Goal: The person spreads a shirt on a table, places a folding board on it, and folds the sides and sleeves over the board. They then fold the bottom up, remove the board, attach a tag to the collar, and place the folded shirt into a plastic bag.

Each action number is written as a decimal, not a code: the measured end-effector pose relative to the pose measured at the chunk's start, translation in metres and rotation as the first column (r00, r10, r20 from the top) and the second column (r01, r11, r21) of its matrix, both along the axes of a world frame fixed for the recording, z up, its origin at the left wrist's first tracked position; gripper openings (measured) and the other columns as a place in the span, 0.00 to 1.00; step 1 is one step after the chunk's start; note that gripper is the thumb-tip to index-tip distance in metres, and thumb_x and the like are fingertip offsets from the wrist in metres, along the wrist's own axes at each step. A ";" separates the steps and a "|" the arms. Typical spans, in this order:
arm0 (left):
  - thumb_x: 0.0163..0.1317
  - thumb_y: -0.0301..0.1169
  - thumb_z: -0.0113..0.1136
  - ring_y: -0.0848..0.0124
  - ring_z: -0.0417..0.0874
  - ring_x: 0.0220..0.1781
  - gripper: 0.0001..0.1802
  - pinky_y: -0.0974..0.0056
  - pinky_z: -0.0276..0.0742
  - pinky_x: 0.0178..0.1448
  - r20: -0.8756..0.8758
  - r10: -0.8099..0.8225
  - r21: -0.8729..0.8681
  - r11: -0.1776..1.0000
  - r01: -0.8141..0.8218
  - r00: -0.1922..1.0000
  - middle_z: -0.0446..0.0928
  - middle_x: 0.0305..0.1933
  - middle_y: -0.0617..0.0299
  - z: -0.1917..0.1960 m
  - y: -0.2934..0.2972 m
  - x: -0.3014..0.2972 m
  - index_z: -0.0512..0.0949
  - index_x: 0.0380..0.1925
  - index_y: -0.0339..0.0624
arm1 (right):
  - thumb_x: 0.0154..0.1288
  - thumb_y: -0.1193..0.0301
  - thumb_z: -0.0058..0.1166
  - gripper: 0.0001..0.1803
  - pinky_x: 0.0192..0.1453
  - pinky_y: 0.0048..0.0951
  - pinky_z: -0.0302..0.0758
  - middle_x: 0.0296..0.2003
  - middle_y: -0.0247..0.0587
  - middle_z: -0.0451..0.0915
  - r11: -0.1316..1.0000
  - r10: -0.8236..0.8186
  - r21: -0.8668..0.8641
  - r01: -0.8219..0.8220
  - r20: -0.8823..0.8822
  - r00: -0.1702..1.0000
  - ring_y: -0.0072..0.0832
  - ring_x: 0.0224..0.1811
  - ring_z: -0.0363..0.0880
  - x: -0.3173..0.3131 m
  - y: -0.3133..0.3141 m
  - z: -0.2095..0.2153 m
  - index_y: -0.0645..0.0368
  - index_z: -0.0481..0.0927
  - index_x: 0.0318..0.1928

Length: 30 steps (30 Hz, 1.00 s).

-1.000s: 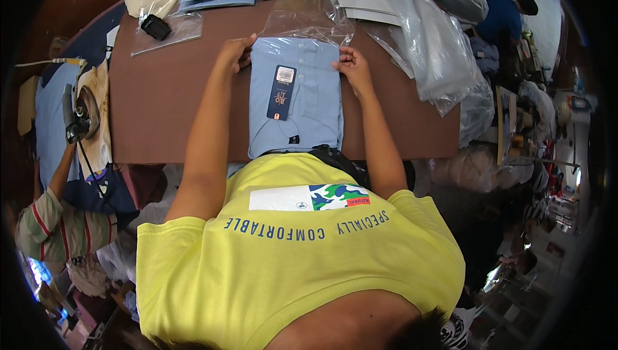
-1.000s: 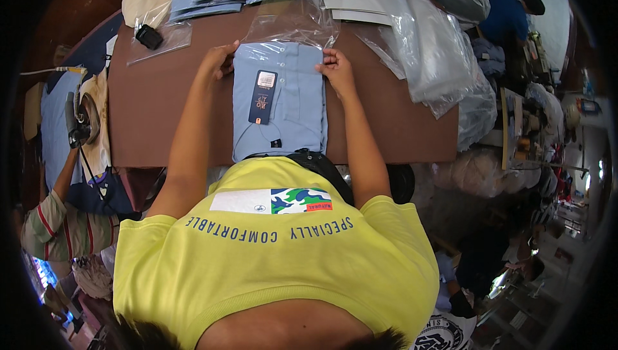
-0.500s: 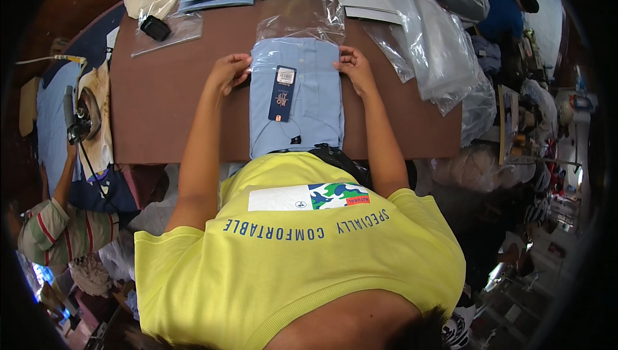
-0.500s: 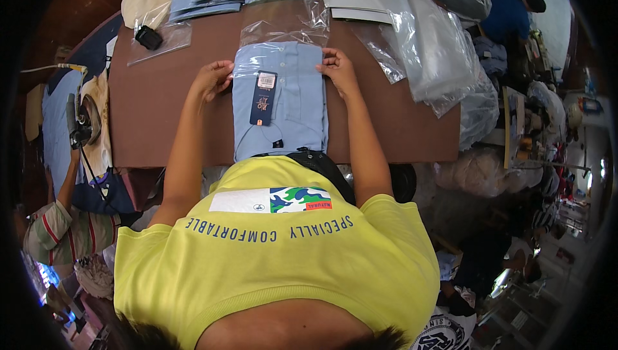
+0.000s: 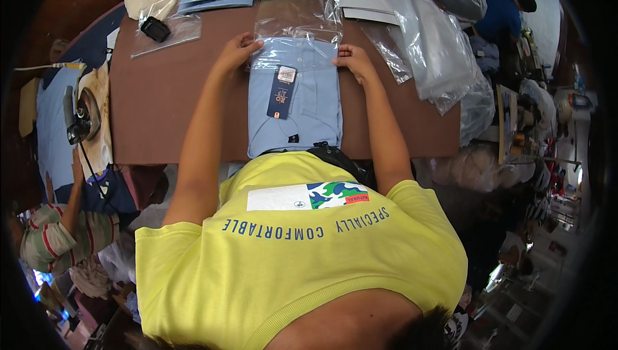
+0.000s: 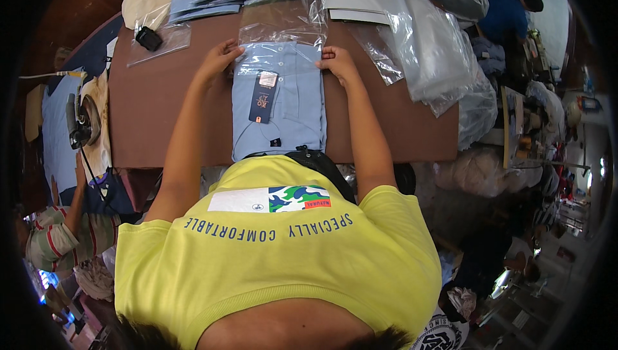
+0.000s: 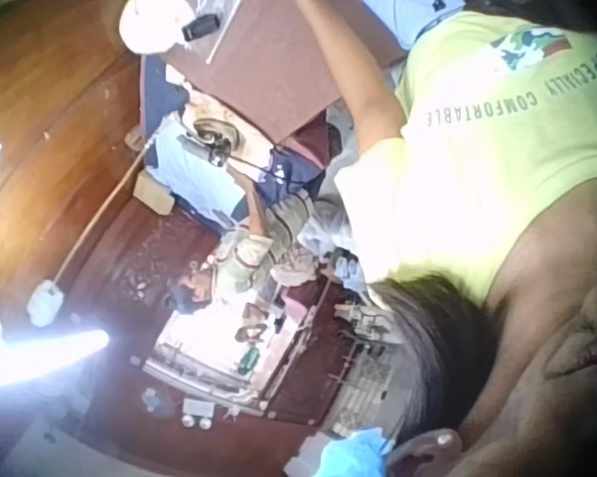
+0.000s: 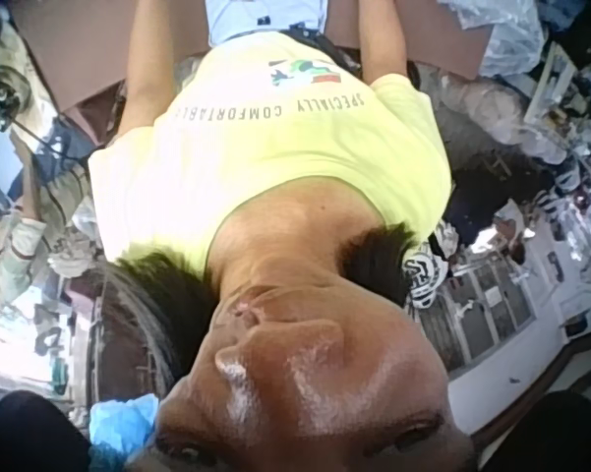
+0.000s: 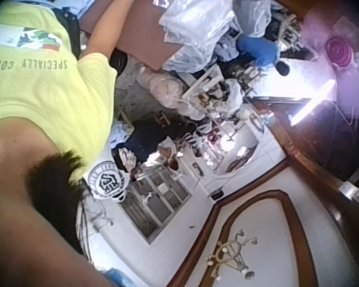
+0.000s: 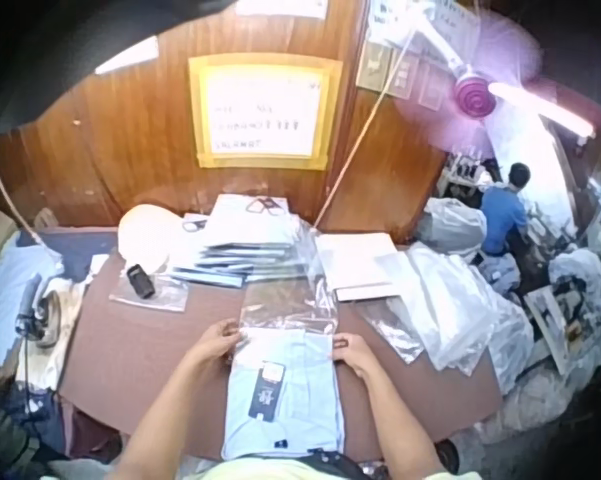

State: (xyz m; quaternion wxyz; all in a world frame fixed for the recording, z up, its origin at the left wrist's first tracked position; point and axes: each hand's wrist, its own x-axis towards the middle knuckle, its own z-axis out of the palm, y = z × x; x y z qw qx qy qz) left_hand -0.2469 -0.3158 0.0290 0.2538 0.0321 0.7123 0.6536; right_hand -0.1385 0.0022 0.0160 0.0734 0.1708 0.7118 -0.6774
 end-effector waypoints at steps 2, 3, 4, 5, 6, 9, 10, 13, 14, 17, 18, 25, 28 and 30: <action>0.48 0.30 0.70 0.65 0.74 0.56 0.40 0.66 0.70 0.57 0.008 -0.070 -0.050 0.996 0.071 0.997 0.70 0.56 0.44 0.002 0.005 0.000 0.61 0.59 0.25 | 0.47 0.83 0.62 0.24 0.46 0.22 0.74 0.37 0.40 0.76 1.000 -0.005 0.005 0.006 -0.013 1.000 0.25 0.40 0.75 0.002 -0.001 0.002 0.68 0.73 0.47; 0.50 0.30 0.69 0.65 0.74 0.55 0.40 0.66 0.71 0.56 -0.045 -0.067 -0.035 0.997 0.065 0.997 0.71 0.55 0.44 0.001 0.005 0.002 0.60 0.60 0.25 | 0.47 0.83 0.62 0.23 0.46 0.22 0.74 0.37 0.39 0.76 1.000 -0.006 0.017 0.006 -0.026 1.000 0.24 0.40 0.75 0.004 -0.001 0.003 0.68 0.73 0.47; 0.51 0.30 0.68 0.65 0.74 0.54 0.40 0.66 0.71 0.56 -0.098 -0.066 -0.021 0.998 0.064 0.993 0.71 0.54 0.45 0.000 0.006 0.004 0.59 0.60 0.26 | 0.47 0.82 0.62 0.23 0.47 0.21 0.73 0.37 0.39 0.76 1.000 -0.010 0.028 0.011 -0.039 0.999 0.24 0.40 0.75 0.005 -0.001 0.002 0.67 0.73 0.47; 0.52 0.30 0.67 0.65 0.75 0.53 0.40 0.66 0.71 0.55 -0.150 -0.064 -0.007 0.998 0.064 0.987 0.72 0.53 0.45 -0.001 0.007 0.006 0.58 0.61 0.26 | 0.48 0.82 0.62 0.23 0.47 0.21 0.73 0.37 0.38 0.76 1.000 -0.001 0.002 0.001 -0.072 0.997 0.23 0.40 0.75 0.006 -0.001 0.002 0.66 0.72 0.47; 0.52 0.30 0.67 0.65 0.75 0.53 0.41 0.65 0.72 0.55 -0.098 -0.063 0.078 0.994 0.071 0.993 0.72 0.53 0.46 -0.001 0.006 0.007 0.56 0.62 0.27 | 0.49 0.81 0.62 0.23 0.47 0.21 0.73 0.37 0.37 0.76 1.000 0.007 -0.024 -0.009 -0.105 0.994 0.23 0.41 0.74 0.007 -0.001 0.001 0.65 0.72 0.47; 0.54 0.30 0.66 0.65 0.75 0.52 0.42 0.65 0.72 0.55 0.053 -0.071 0.241 0.969 0.056 0.996 0.72 0.52 0.46 0.004 0.000 0.015 0.53 0.63 0.29 | 0.51 0.79 0.62 0.23 0.49 0.22 0.72 0.38 0.35 0.75 0.994 0.035 -0.094 -0.046 -0.115 0.993 0.21 0.42 0.74 0.012 -0.003 0.001 0.63 0.70 0.49; 0.54 0.30 0.66 0.66 0.76 0.51 0.42 0.64 0.72 0.55 0.092 -0.068 0.242 0.969 0.044 0.993 0.73 0.51 0.47 0.006 -0.001 0.018 0.53 0.64 0.30 | 0.53 0.78 0.61 0.23 0.49 0.23 0.71 0.39 0.35 0.75 0.992 0.048 -0.114 -0.060 -0.107 0.993 0.21 0.42 0.74 0.012 -0.003 0.003 0.63 0.70 0.49; 0.54 0.29 0.66 0.66 0.76 0.50 0.42 0.66 0.72 0.53 0.163 -0.035 0.265 0.964 -0.010 0.986 0.73 0.51 0.48 0.003 -0.007 0.024 0.53 0.64 0.32 | 0.55 0.76 0.60 0.22 0.50 0.24 0.71 0.40 0.34 0.75 0.950 0.021 -0.312 0.005 0.079 0.997 0.21 0.43 0.74 0.017 -0.008 0.007 0.61 0.69 0.51; 0.54 0.29 0.66 0.67 0.76 0.50 0.41 0.66 0.72 0.52 0.180 -0.020 0.277 0.960 -0.031 0.984 0.73 0.50 0.49 0.001 -0.009 0.026 0.53 0.64 0.33 | 0.56 0.76 0.60 0.21 0.50 0.24 0.71 0.40 0.33 0.75 0.939 0.036 -0.344 -0.005 0.084 0.996 0.21 0.43 0.74 0.020 -0.009 0.006 0.61 0.70 0.50; 0.55 0.28 0.65 0.71 0.77 0.45 0.39 0.69 0.74 0.45 0.142 0.041 0.153 0.986 -0.063 0.989 0.76 0.46 0.53 -0.002 -0.013 0.031 0.55 0.63 0.33 | 0.58 0.75 0.58 0.17 0.49 0.24 0.71 0.39 0.31 0.76 0.918 0.063 -0.396 -0.021 0.094 0.994 0.20 0.42 0.74 0.028 -0.013 -0.004 0.60 0.72 0.48; 0.54 0.28 0.65 0.72 0.78 0.43 0.39 0.70 0.73 0.43 0.126 0.030 0.145 0.988 -0.048 0.992 0.76 0.44 0.54 -0.002 -0.014 0.034 0.55 0.63 0.33 | 0.58 0.75 0.58 0.17 0.49 0.24 0.71 0.39 0.31 0.76 0.920 0.065 -0.392 -0.025 0.089 0.994 0.20 0.42 0.74 0.030 -0.011 -0.006 0.60 0.72 0.48; 0.52 0.25 0.66 0.78 0.78 0.29 0.31 0.77 0.71 0.31 0.179 0.078 0.155 0.982 -0.107 0.981 0.78 0.32 0.62 0.001 -0.022 0.062 0.65 0.56 0.33 | 0.57 0.74 0.59 0.19 0.44 0.21 0.72 0.37 0.32 0.75 0.951 0.090 -0.308 -0.033 0.172 0.981 0.19 0.38 0.73 0.043 -0.015 0.007 0.64 0.72 0.50; 0.51 0.25 0.67 0.79 0.76 0.26 0.25 0.77 0.70 0.28 0.165 0.080 0.037 0.996 -0.087 0.983 0.78 0.29 0.64 0.001 -0.030 0.069 0.70 0.48 0.33 | 0.56 0.75 0.60 0.20 0.39 0.19 0.72 0.34 0.33 0.75 0.958 0.094 -0.285 -0.036 0.193 0.977 0.18 0.33 0.73 0.045 -0.015 0.008 0.66 0.72 0.49; 0.50 0.26 0.68 0.80 0.75 0.24 0.22 0.77 0.69 0.26 0.158 0.095 0.014 0.995 -0.098 0.983 0.77 0.27 0.65 0.000 -0.034 0.075 0.72 0.45 0.33 | 0.56 0.76 0.60 0.19 0.36 0.18 0.72 0.32 0.34 0.75 0.955 0.099 -0.293 -0.037 0.200 0.975 0.19 0.30 0.73 0.047 -0.014 0.007 0.66 0.72 0.48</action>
